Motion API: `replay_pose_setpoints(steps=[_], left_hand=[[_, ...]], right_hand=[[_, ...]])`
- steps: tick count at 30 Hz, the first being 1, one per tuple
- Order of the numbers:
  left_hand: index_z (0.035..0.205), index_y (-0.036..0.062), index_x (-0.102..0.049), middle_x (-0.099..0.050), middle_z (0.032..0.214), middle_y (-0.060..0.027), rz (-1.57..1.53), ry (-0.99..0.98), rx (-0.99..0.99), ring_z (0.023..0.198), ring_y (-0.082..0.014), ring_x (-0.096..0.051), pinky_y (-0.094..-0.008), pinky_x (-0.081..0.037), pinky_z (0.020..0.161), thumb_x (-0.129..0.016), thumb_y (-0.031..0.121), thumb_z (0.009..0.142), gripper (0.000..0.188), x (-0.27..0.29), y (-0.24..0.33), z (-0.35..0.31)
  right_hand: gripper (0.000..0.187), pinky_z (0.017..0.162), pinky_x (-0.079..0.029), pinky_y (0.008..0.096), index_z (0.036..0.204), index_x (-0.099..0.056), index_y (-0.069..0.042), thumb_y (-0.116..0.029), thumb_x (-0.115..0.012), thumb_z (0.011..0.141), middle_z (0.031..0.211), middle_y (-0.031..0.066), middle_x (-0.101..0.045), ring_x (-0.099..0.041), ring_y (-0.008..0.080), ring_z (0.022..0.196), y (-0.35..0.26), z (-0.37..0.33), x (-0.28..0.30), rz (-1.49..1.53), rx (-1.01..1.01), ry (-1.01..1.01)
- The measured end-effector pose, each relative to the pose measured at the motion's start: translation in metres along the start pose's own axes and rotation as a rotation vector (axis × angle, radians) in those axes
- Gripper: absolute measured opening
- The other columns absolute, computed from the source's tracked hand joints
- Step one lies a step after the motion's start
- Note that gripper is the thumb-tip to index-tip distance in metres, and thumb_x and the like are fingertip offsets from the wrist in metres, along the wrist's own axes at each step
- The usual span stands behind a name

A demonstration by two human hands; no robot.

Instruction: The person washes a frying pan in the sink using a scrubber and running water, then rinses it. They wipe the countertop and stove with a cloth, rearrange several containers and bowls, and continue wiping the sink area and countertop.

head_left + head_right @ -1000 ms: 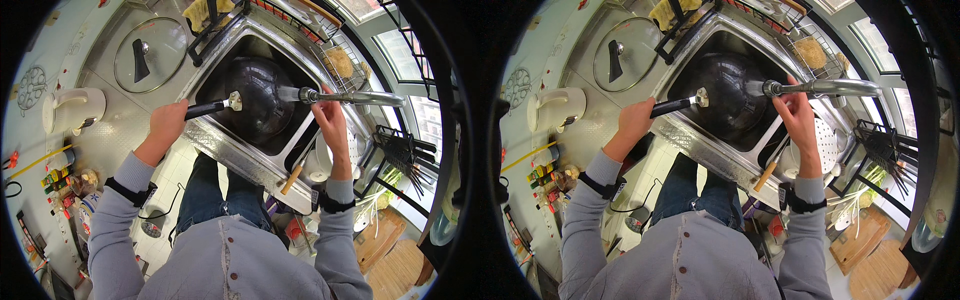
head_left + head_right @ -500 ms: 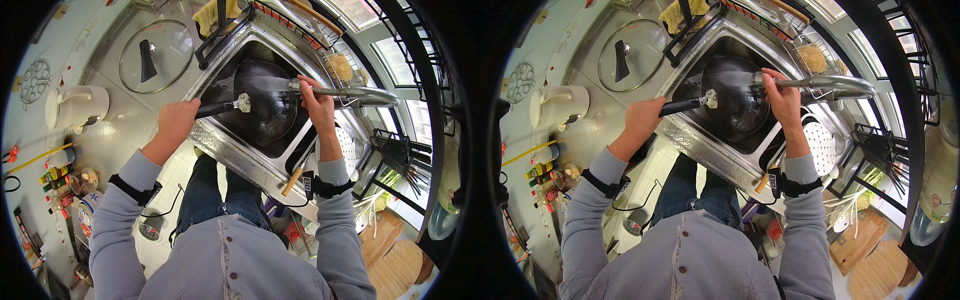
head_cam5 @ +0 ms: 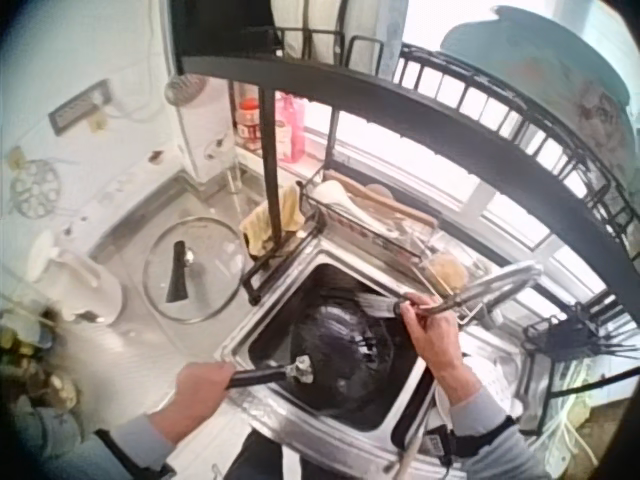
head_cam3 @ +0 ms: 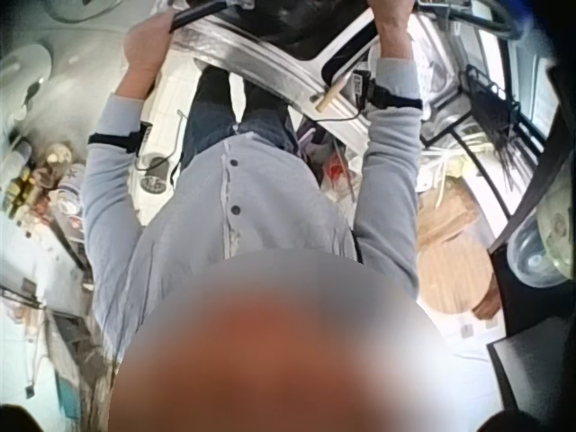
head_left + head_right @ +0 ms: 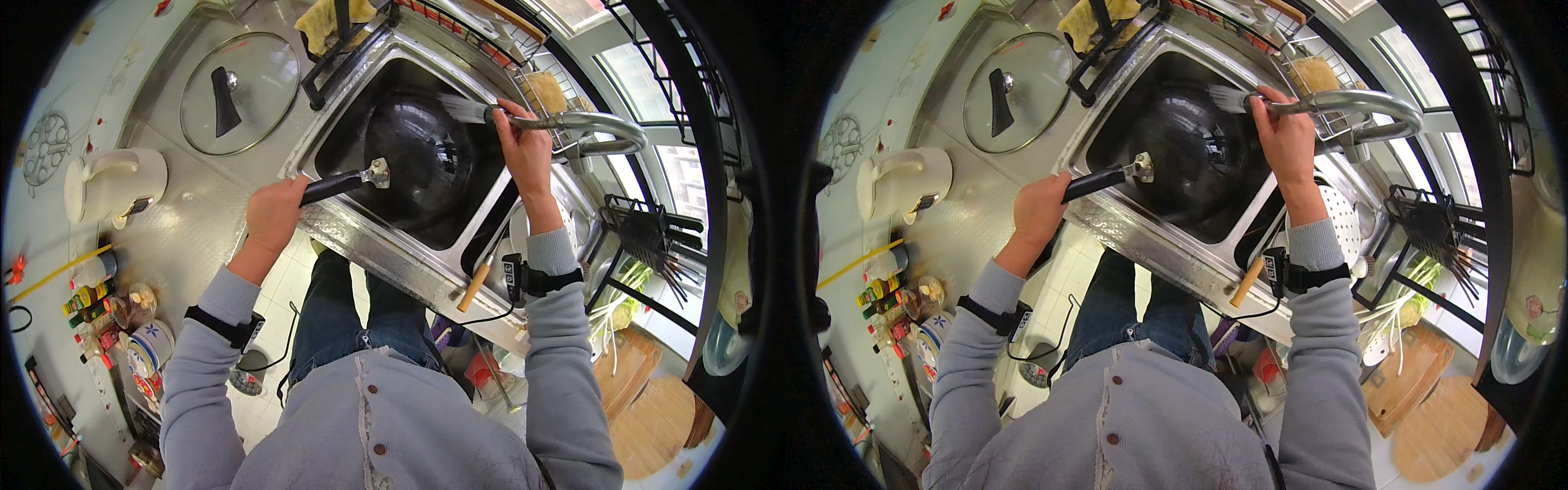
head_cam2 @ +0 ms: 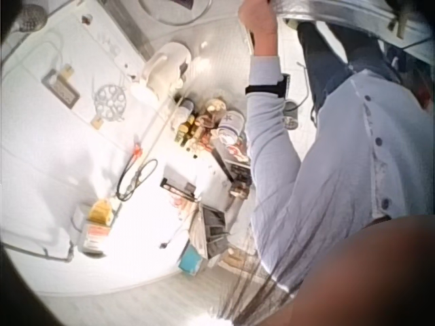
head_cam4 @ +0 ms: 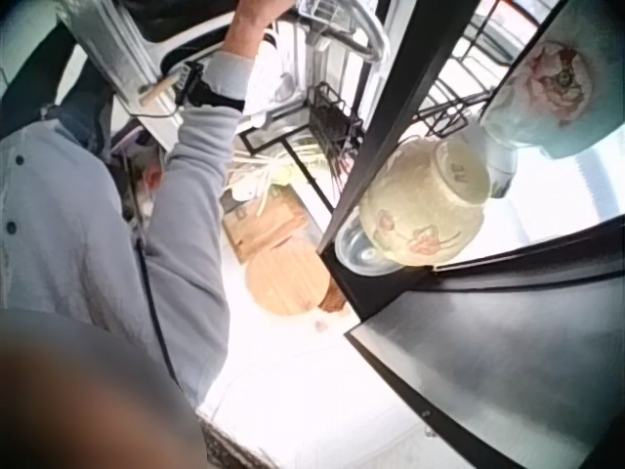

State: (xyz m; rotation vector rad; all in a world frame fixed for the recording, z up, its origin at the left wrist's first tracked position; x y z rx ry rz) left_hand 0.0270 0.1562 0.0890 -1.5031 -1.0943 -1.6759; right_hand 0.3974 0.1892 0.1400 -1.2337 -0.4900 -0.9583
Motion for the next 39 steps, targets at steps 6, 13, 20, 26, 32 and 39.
replay_pose_setpoints(steps=[6,13,20,26,32,39], left_hand=[[0.088,0.0107,-0.053,-0.06,0.074,-0.0081,-0.018,-0.072,0.084,0.071,-0.0315,-0.061,-0.0427,-0.048,0.062,-0.077,0.017,0.067,0.033,-0.013,-0.007,-0.014],[0.092,0.0125,-0.053,-0.061,0.075,-0.0075,0.0,-0.116,0.131,0.071,-0.0316,-0.062,-0.0428,-0.048,0.061,-0.078,0.019,0.068,0.035,-0.027,-0.016,-0.023],[0.092,0.0116,-0.054,-0.065,0.079,-0.0088,-0.042,-0.201,0.186,0.074,-0.0328,-0.064,-0.0443,-0.049,0.061,-0.075,0.023,0.073,0.031,-0.025,-0.019,-0.02],[0.093,0.0107,-0.055,-0.066,0.078,-0.0106,-0.011,-0.304,0.189,0.076,-0.0349,-0.064,-0.0468,-0.049,0.063,-0.072,0.029,0.077,0.03,-0.01,-0.014,-0.011],[0.096,0.0097,-0.061,-0.067,0.081,-0.0142,-0.034,-0.348,0.109,0.08,-0.0354,-0.065,-0.0465,-0.05,0.068,-0.073,0.029,0.076,0.031,0.012,-0.004,0.012],[0.094,0.0074,-0.066,-0.067,0.085,-0.0148,-0.049,-0.429,0.086,0.083,-0.0339,-0.065,-0.0446,-0.05,0.071,-0.074,0.035,0.072,0.036,0.031,-0.003,0.048]], right_hand=[[0.026,0.058,-0.044,0.0299,0.11,-0.066,-0.008,-0.023,-0.067,0.088,0.071,0.0082,-0.054,-0.053,0.0174,0.06,-0.001,0.002,0.009,-0.051,0.107,0.029],[0.024,0.057,-0.046,0.0326,0.102,-0.068,-0.005,-0.024,-0.066,0.088,0.066,0.0113,-0.061,-0.058,0.0222,0.056,-0.002,-0.006,0.004,0.126,0.008,-0.157],[0.025,0.06,-0.049,0.0378,0.099,-0.068,-0.003,-0.024,-0.065,0.086,0.065,0.0139,-0.062,-0.062,0.0301,0.061,-0.005,-0.024,0.034,-0.182,0.057,-0.191],[0.023,0.06,-0.049,0.0368,0.091,-0.069,-0.001,-0.023,-0.064,0.085,0.063,0.0134,-0.06,-0.061,0.0296,0.062,-0.006,-0.052,0.042,-0.127,-0.062,-0.268],[0.025,0.058,-0.048,0.0358,0.093,-0.07,-0.002,-0.024,-0.064,0.085,0.063,0.0121,-0.06,-0.061,0.027,0.06,-0.007,-0.063,0.048,-0.108,-0.125,-0.293],[0.029,0.057,-0.044,0.0293,0.102,-0.069,-0.004,-0.029,-0.063,0.09,0.067,0.0041,-0.061,-0.055,0.0147,0.059,-0.001,-0.068,0.03,0.092,-0.204,-0.272]])
Point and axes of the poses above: each hand's wrist, its own z-axis towards the middle knuckle, its own x-axis out of the back of the hand, y = z × x, the point moved 4 cm from there along z, towards the middle knuckle
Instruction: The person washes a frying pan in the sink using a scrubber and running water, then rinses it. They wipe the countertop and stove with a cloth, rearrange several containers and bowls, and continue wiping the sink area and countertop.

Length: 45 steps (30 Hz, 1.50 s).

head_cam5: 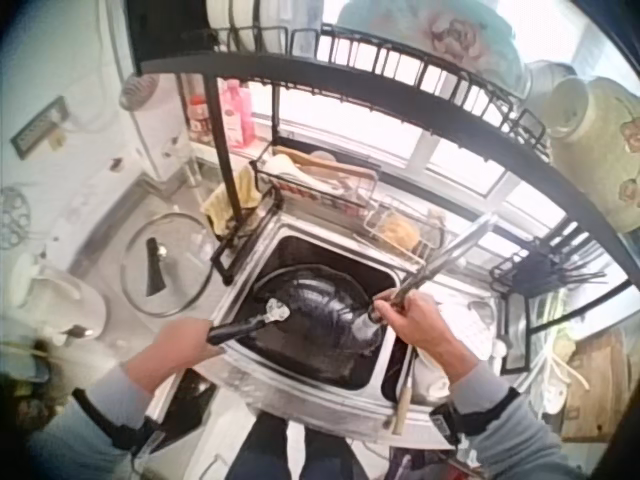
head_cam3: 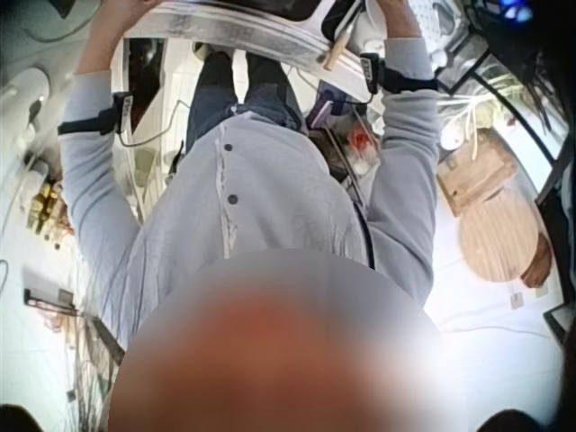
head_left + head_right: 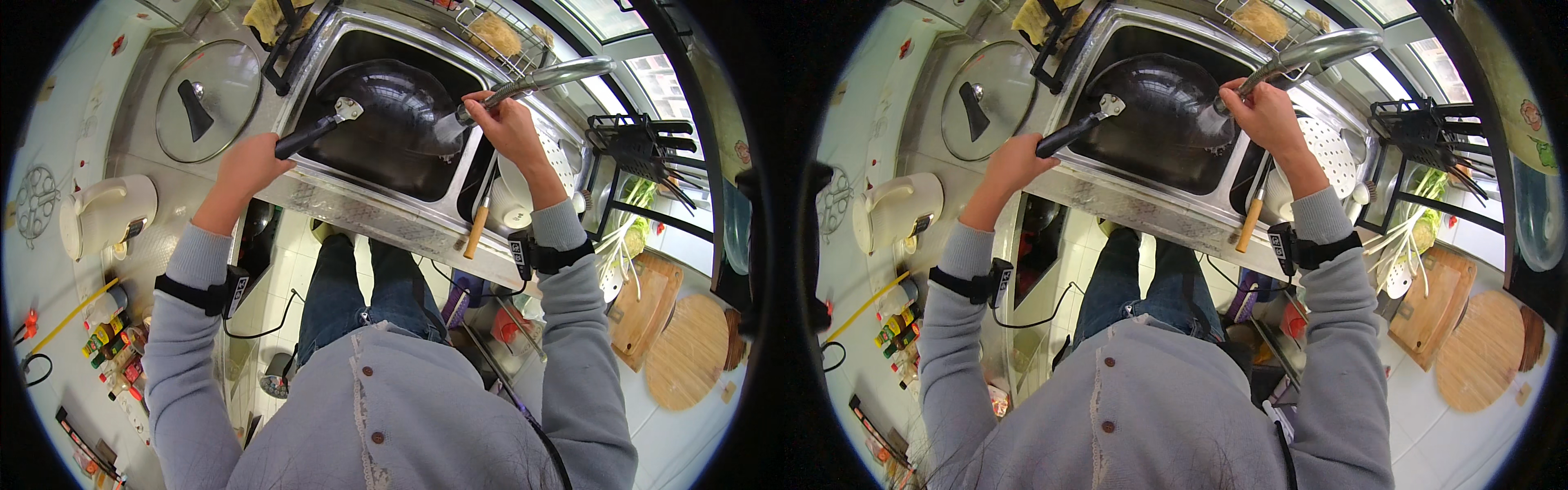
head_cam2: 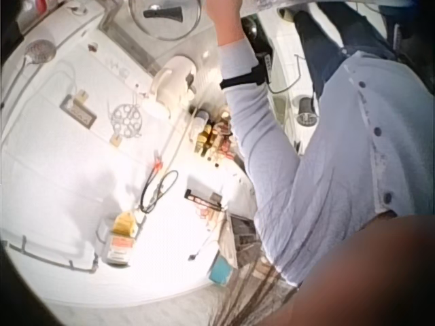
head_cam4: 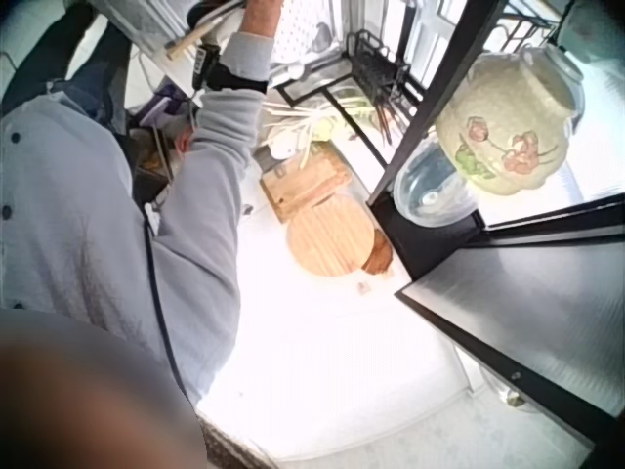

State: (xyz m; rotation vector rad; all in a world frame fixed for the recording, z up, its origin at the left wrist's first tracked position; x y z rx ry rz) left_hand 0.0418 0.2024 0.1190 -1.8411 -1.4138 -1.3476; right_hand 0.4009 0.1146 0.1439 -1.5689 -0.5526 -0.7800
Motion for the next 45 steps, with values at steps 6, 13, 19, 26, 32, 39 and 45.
replay_pose_setpoints(steps=[6,13,19,26,32,39,45], left_hand=[[0.094,0.0073,-0.067,-0.068,0.088,-0.0133,0.006,-0.067,0.055,0.084,-0.0321,-0.065,-0.0434,-0.051,0.072,-0.074,0.038,0.072,0.038,0.004,0.0,0.003],[0.095,0.0092,-0.067,-0.068,0.091,-0.0119,0.021,-0.078,0.067,0.088,-0.0308,-0.065,-0.0424,-0.051,0.073,-0.074,0.037,0.073,0.036,0.004,0.005,0.001],[0.095,0.0098,-0.067,-0.068,0.09,-0.0114,0.04,-0.036,0.027,0.089,-0.0304,-0.065,-0.0423,-0.05,0.074,-0.074,0.034,0.073,0.033,0.011,0.012,0.001],[0.092,0.01,-0.064,-0.067,0.083,-0.011,0.096,0.055,-0.021,0.082,-0.0312,-0.065,-0.0431,-0.051,0.07,-0.074,0.033,0.073,0.031,0.0,0.009,-0.006],[0.09,0.0096,-0.061,-0.066,0.076,-0.0116,0.097,0.127,-0.038,0.073,-0.0329,-0.065,-0.0441,-0.05,0.065,-0.074,0.031,0.074,0.03,-0.015,0.004,-0.015],[0.089,0.0101,-0.06,-0.065,0.074,-0.0121,0.098,0.134,-0.04,0.073,-0.0339,-0.065,-0.0445,-0.05,0.064,-0.076,0.028,0.073,0.028,-0.019,0.002,-0.014],[0.091,0.0106,-0.06,-0.066,0.075,-0.012,0.097,0.101,-0.001,0.074,-0.033,-0.065,-0.0442,-0.05,0.064,-0.074,0.027,0.074,0.028,-0.024,-0.004,-0.014]], right_hand=[[0.031,0.054,-0.039,0.0226,0.104,-0.07,-0.004,-0.031,-0.061,0.092,0.069,-0.0035,-0.057,-0.049,0.0046,0.062,-0.002,0.007,-0.026,0.408,-0.122,0.013],[0.03,0.055,-0.037,0.0198,0.108,-0.069,-0.004,-0.028,-0.058,0.094,0.07,-0.0043,-0.053,-0.047,0.0038,0.061,-0.017,0.017,-0.037,0.691,-0.138,0.013],[0.028,0.06,-0.046,0.0256,0.103,-0.07,-0.005,-0.028,-0.061,0.091,0.072,0.0019,-0.062,-0.057,0.0109,0.062,-0.003,0.012,-0.019,0.327,-0.08,0.008],[0.024,0.061,-0.048,0.0287,0.1,-0.069,-0.003,-0.022,-0.065,0.087,0.069,0.008,-0.064,-0.06,0.0171,0.061,-0.003,0.024,-0.013,0.025,0.101,0.278],[0.047,0.069,-0.05,0.0254,0.126,-0.052,0.0,-0.014,-0.069,0.084,0.094,0.0072,-0.066,-0.061,0.0105,0.077,0.011,0.034,-0.039,0.389,0.083,0.045],[0.026,0.088,-0.054,0.0332,0.118,-0.053,0.006,-0.007,-0.046,0.097,0.113,0.0177,-0.062,-0.064,0.0234,0.101,0.043,0.05,-0.11,1.563,-0.569,-0.214],[0.023,0.068,-0.059,0.0252,0.114,-0.057,0.003,-0.008,-0.057,0.094,0.101,0.0085,-0.065,-0.067,0.0148,0.086,0.048,0.08,-0.151,2.012,-0.63,-0.265]])
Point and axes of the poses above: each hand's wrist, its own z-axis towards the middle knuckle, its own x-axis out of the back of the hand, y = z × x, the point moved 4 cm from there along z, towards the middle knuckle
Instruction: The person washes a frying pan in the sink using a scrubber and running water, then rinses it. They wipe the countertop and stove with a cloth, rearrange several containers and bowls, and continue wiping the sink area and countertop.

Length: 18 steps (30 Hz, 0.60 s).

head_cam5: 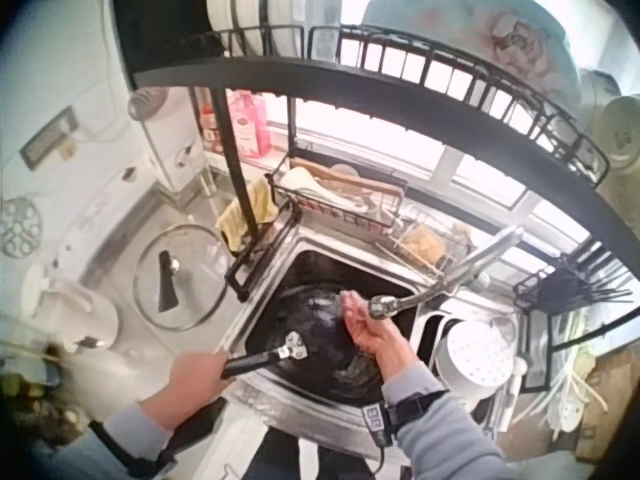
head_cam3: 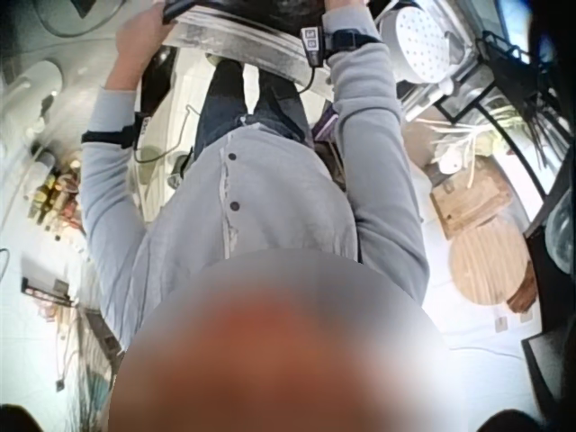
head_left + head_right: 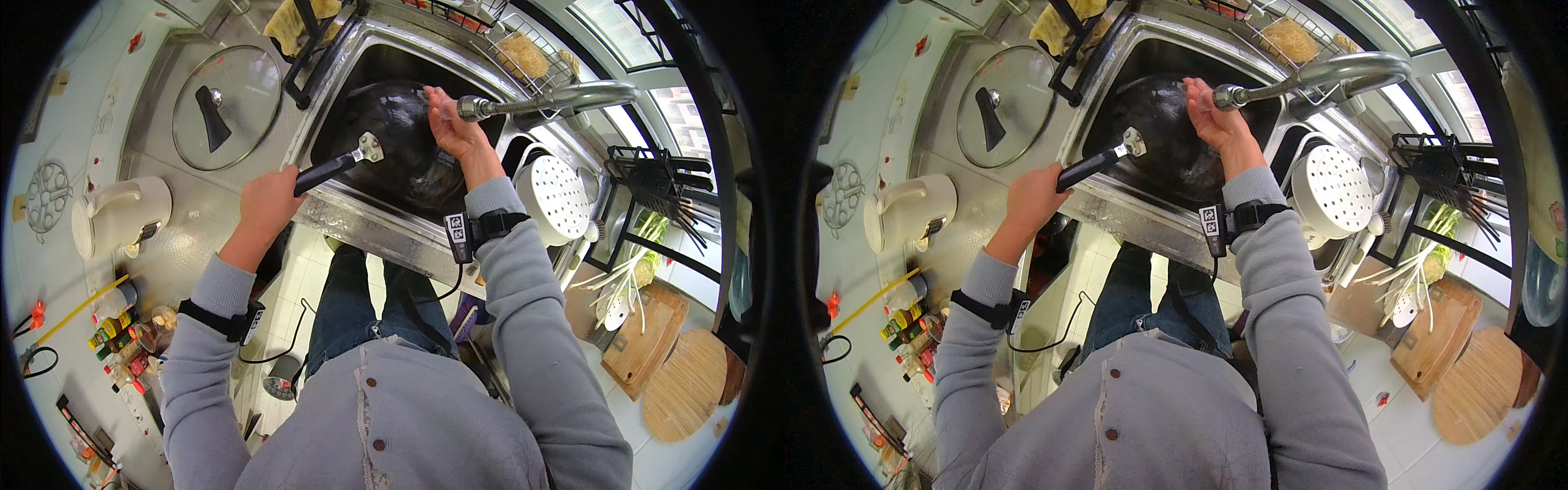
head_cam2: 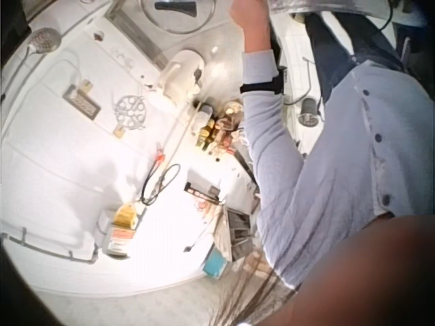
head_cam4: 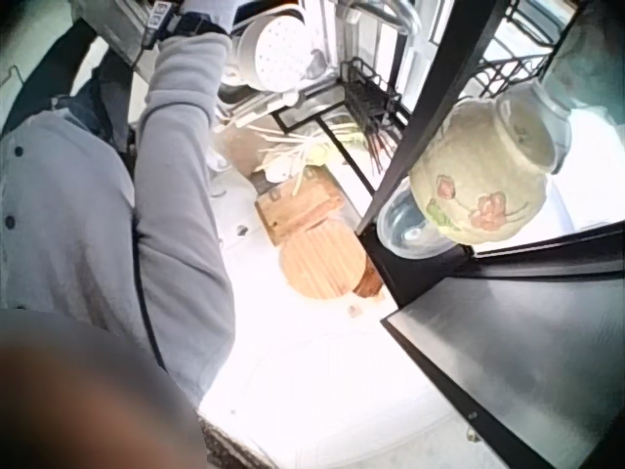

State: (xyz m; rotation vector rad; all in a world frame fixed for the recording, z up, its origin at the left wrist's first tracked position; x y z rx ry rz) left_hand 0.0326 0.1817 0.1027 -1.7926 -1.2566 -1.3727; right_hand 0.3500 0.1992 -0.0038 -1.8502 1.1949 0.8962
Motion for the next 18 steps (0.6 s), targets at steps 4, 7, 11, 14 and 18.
replay_pose_setpoints(steps=[4,7,11,14,18], left_hand=[[0.092,0.0111,-0.061,-0.066,0.076,-0.0118,-0.042,-0.015,0.018,0.074,-0.0327,-0.065,-0.0441,-0.05,0.065,-0.073,0.028,0.075,0.027,-0.004,-0.006,0.001],[0.093,0.011,-0.062,-0.066,0.076,-0.0118,-0.058,-0.034,0.032,0.074,-0.033,-0.065,-0.0444,-0.05,0.065,-0.073,0.029,0.075,0.028,-0.005,-0.01,0.004],[0.091,0.0103,-0.063,-0.066,0.076,-0.0125,-0.035,-0.04,0.02,0.074,-0.0336,-0.065,-0.0447,-0.05,0.065,-0.074,0.03,0.074,0.028,-0.001,-0.011,0.014],[0.09,0.0099,-0.064,-0.066,0.077,-0.013,-0.044,-0.068,0.009,0.075,-0.0339,-0.065,-0.0451,-0.05,0.066,-0.074,0.03,0.074,0.028,0.008,-0.011,0.024],[0.09,0.009,-0.065,-0.067,0.079,-0.0129,-0.054,-0.086,-0.017,0.077,-0.0335,-0.065,-0.045,-0.051,0.067,-0.074,0.031,0.073,0.029,0.023,-0.005,0.033]], right_hand=[[0.031,0.073,-0.06,0.0273,0.122,-0.054,0.002,-0.01,-0.058,0.093,0.105,0.0098,-0.065,-0.067,0.016,0.087,-0.002,-0.012,0.003,-0.039,0.097,0.137],[0.042,0.081,-0.058,0.0257,0.127,-0.05,0.003,-0.004,-0.063,0.088,0.113,0.011,-0.063,-0.066,0.0181,0.094,-0.008,-0.023,-0.01,-0.277,0.056,-0.022],[0.044,0.091,-0.054,0.03,0.13,-0.048,0.003,-0.008,-0.061,0.09,0.116,0.0128,-0.063,-0.064,0.0205,0.103,-0.019,-0.035,-0.007,-0.252,0.088,0.103],[0.05,0.095,-0.053,0.0307,0.135,-0.042,0.002,-0.01,-0.062,0.09,0.127,0.0141,-0.057,-0.06,0.0227,0.111,-0.02,-0.045,-0.01,-0.344,0.051,0.033],[0.035,0.088,-0.054,0.0309,0.124,-0.055,0.003,-0.014,-0.058,0.094,0.112,0.0123,-0.065,-0.065,0.0197,0.099,-0.025,-0.062,-0.01,-0.825,-0.077,0.17]])
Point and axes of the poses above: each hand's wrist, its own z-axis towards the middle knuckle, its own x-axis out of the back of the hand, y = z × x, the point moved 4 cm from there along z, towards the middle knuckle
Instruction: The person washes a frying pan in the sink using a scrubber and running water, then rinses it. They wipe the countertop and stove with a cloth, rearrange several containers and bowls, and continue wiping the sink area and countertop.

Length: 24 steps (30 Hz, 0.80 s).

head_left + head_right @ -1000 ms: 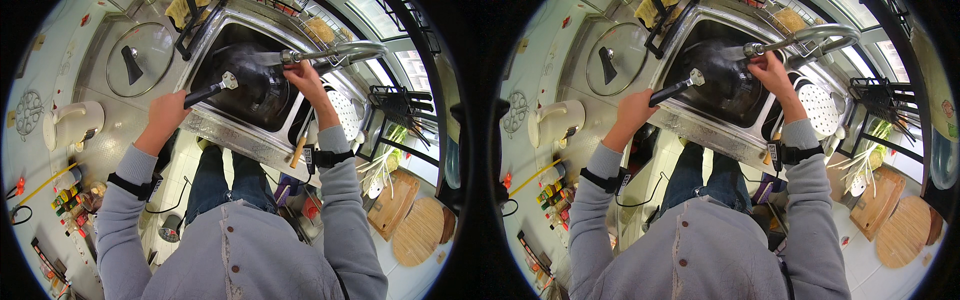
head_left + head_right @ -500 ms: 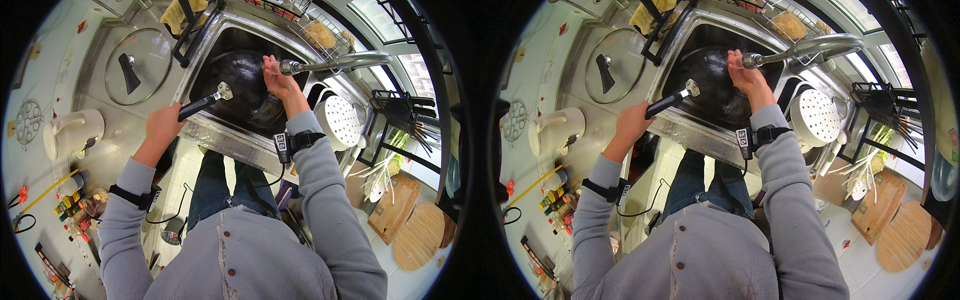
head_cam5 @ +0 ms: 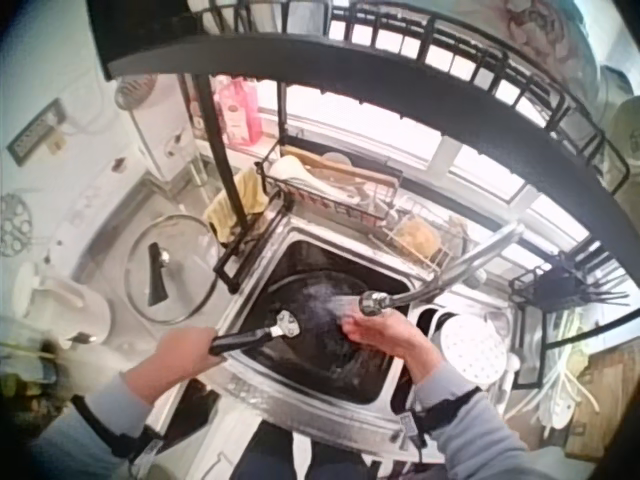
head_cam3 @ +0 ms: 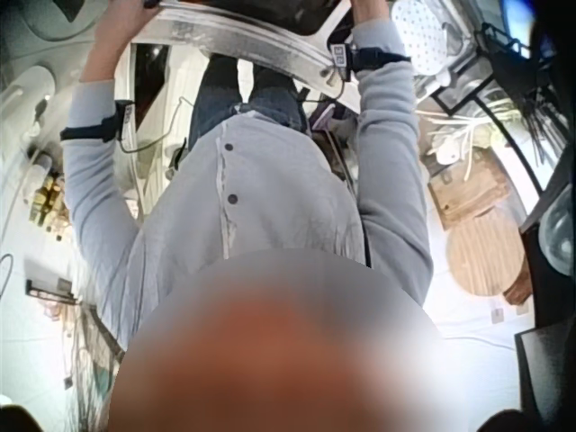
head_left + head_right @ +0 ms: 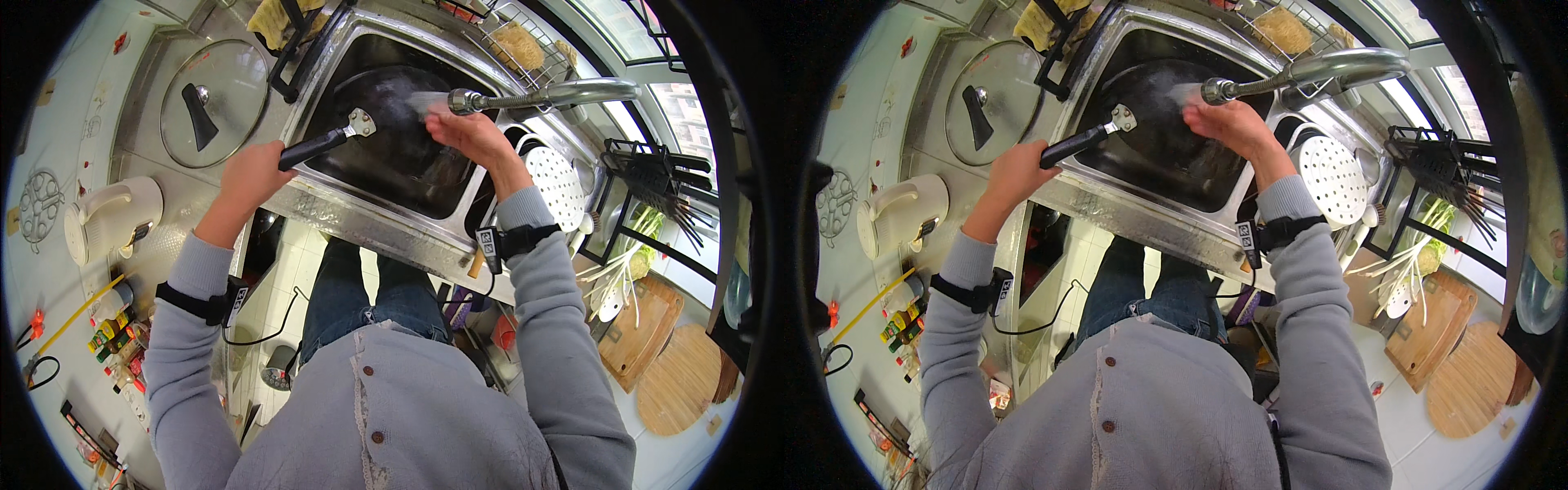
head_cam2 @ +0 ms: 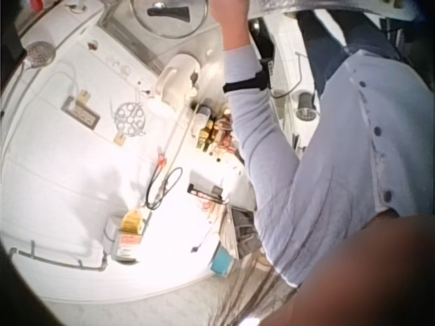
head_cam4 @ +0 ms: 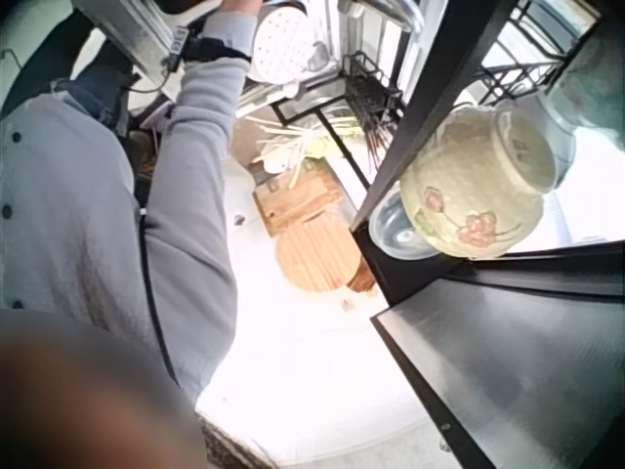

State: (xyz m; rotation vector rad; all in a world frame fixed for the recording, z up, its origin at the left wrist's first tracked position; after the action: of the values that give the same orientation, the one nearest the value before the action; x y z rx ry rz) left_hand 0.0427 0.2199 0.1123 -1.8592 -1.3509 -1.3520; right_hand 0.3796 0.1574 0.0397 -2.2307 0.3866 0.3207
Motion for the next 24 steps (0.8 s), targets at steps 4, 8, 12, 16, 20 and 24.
replay_pose_setpoints(steps=[4,8,12,16,20,24], left_hand=[[0.092,0.0082,-0.065,-0.067,0.081,-0.0127,0.019,-0.056,0.02,0.08,-0.0329,-0.065,-0.0439,-0.051,0.069,-0.075,0.033,0.072,0.033,0.011,0.003,0.009],[0.092,0.0086,-0.066,-0.067,0.083,-0.0125,-0.007,-0.078,0.032,0.082,-0.0328,-0.065,-0.0433,-0.051,0.072,-0.075,0.035,0.072,0.034,0.016,0.003,0.012],[0.093,0.0096,-0.067,-0.068,0.084,-0.0117,-0.015,-0.102,0.063,0.083,-0.0324,-0.065,-0.0428,-0.051,0.072,-0.074,0.036,0.073,0.034,0.014,0.002,0.01],[0.095,0.011,-0.067,-0.068,0.085,-0.0109,-0.052,-0.133,0.11,0.083,-0.0318,-0.065,-0.0425,-0.051,0.072,-0.074,0.037,0.073,0.035,0.006,0.002,0.003],[0.096,0.0114,-0.066,-0.068,0.085,-0.0111,-0.04,-0.102,0.117,0.083,-0.0317,-0.065,-0.0428,-0.052,0.071,-0.073,0.037,0.074,0.034,0.001,0.005,-0.004],[0.095,0.0115,-0.066,-0.068,0.085,-0.0115,-0.04,-0.077,0.118,0.083,-0.0319,-0.065,-0.0434,-0.052,0.071,-0.074,0.036,0.074,0.033,-0.001,0.005,-0.007]], right_hand=[[0.032,0.081,-0.054,0.0299,0.11,-0.063,0.005,-0.022,-0.061,0.093,0.098,0.0142,-0.068,-0.068,0.0188,0.086,-0.013,-0.024,0.038,-0.475,0.104,0.09],[0.034,0.077,-0.054,0.0295,0.106,-0.065,0.004,-0.026,-0.052,0.097,0.092,0.0109,-0.069,-0.067,0.0189,0.08,-0.018,-0.045,0.129,-0.45,0.242,0.469],[0.027,0.069,-0.049,0.0285,0.104,-0.063,-0.004,-0.024,-0.048,0.093,0.098,0.008,-0.067,-0.062,0.0147,0.084,-0.042,-0.059,0.225,-0.358,0.323,1.031],[0.043,0.092,-0.043,0.0339,0.124,-0.056,-0.005,-0.036,-0.049,0.095,0.118,0.008,-0.061,-0.056,0.0188,0.106,-0.088,-0.04,0.262,-0.058,0.495,0.906],[0.062,0.1,-0.036,0.0346,0.132,-0.054,-0.003,-0.052,-0.035,0.099,0.118,0.0043,-0.062,-0.055,0.017,0.106,-0.125,-0.014,0.273,-0.182,0.482,0.701],[0.066,0.095,-0.039,0.0306,0.134,-0.051,-0.004,-0.056,-0.036,0.097,0.114,0.0028,-0.063,-0.056,0.0154,0.1,-0.139,0.001,0.275,-0.253,0.457,0.397]])
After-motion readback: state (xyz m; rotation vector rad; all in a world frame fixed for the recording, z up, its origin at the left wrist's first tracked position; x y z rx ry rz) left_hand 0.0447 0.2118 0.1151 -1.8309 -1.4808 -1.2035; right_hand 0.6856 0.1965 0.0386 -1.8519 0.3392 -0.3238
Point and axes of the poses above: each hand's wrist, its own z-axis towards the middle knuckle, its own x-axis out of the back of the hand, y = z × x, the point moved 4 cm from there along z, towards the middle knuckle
